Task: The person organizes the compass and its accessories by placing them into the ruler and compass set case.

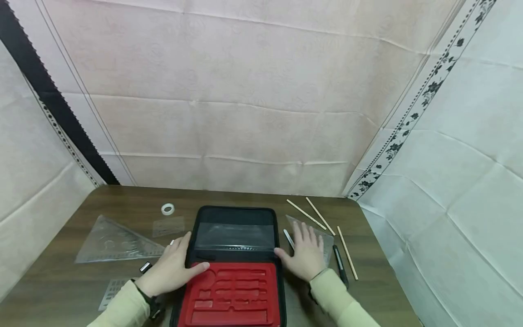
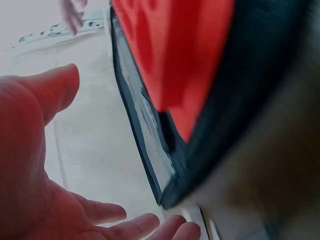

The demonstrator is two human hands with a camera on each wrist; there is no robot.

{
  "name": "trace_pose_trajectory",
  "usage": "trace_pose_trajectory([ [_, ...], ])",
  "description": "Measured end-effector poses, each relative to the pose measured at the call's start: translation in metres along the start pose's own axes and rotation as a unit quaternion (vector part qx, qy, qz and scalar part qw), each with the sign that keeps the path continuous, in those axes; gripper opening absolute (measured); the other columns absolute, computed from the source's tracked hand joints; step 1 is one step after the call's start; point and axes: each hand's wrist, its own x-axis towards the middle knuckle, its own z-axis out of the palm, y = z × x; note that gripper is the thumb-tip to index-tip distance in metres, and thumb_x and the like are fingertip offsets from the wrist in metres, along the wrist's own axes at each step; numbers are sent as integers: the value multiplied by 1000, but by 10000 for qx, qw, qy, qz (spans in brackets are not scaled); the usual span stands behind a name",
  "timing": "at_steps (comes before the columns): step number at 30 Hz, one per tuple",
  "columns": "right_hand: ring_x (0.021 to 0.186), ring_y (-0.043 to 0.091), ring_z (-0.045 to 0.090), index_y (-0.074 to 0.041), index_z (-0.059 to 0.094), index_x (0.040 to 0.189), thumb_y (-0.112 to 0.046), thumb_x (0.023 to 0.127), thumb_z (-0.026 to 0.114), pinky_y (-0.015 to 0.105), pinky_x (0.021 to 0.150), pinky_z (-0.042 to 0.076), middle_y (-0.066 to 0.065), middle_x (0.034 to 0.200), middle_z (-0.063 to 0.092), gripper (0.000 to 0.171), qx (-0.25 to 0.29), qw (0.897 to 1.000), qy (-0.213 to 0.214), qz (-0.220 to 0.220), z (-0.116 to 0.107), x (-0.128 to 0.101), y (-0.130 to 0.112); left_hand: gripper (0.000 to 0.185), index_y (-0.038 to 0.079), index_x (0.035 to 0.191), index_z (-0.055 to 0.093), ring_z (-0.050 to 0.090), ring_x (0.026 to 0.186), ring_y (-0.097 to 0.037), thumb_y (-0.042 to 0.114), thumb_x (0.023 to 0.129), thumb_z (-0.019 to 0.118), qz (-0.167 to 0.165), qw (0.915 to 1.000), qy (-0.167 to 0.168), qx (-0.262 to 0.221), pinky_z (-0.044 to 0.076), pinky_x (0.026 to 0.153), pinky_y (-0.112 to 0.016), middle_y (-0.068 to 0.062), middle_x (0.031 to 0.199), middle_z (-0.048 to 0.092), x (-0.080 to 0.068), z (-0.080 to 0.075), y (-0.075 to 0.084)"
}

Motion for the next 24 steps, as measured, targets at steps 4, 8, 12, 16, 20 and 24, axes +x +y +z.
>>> trace_pose_trajectory([
  [4, 128, 47, 39, -1, 29, 149, -73, 81, 56, 70, 100, 20, 27, 142, 41, 103, -10, 9996, -137, 244, -14, 8, 33, 105, -5, 149, 22, 28, 132, -52, 58, 80, 70, -72, 9995, -100, -300, 30, 99, -65, -28, 145, 33, 4, 8, 7],
  [8, 124, 50, 43, 5, 29, 146, -71, 80, 59, 74, 97, 20, 32, 137, 44, 105, -93, 9970, -642, 431, -27, 12, 60, 101, -7, 148, 23, 29, 130, -52, 53, 82, 71, -147, 9995, -81, -258, 31, 98, -64, -29, 143, 34, 5, 15, 8],
  [12, 122, 52, 44, 6, 28, 145, -72, 77, 62, 74, 95, 20, 34, 136, 45, 109, -206, 9917, -1159, 518, -31, 13, 77, 96, -9, 146, 24, 33, 125, -50, 43, 83, 74, -206, 9995, 78, -209, 33, 97, -62, -31, 139, 36, 8, 17, 8],
  [16, 117, 51, 48, 4, 33, 144, -70, 73, 69, 74, 95, 21, 32, 132, 49, 109, -240, 9899, -1316, 466, -27, 11, 84, 94, -11, 145, 23, 35, 123, -48, 35, 82, 76, -196, 9993, 303, -81, 34, 97, -60, -33, 134, 37, 12, 18, 7],
  [20, 116, 51, 49, 2, 35, 144, -69, 70, 71, 74, 95, 20, 30, 130, 51, 109, -245, 9896, -1355, 419, -23, 9, 86, 93, -13, 144, 24, 37, 122, -48, 31, 82, 78, -244, 9988, 422, 38, 36, 97, -58, -35, 132, 38, 15, 19, 5],
  [24, 116, 51, 48, 2, 37, 142, -71, 67, 72, 74, 95, 20, 30, 129, 51, 111, -340, 9893, -1351, 442, -22, 9, 87, 93, -15, 142, 25, 39, 120, -51, 29, 81, 79, -277, 9984, 485, 93, 38, 95, -58, -37, 129, 40, 18, 19, 3],
])
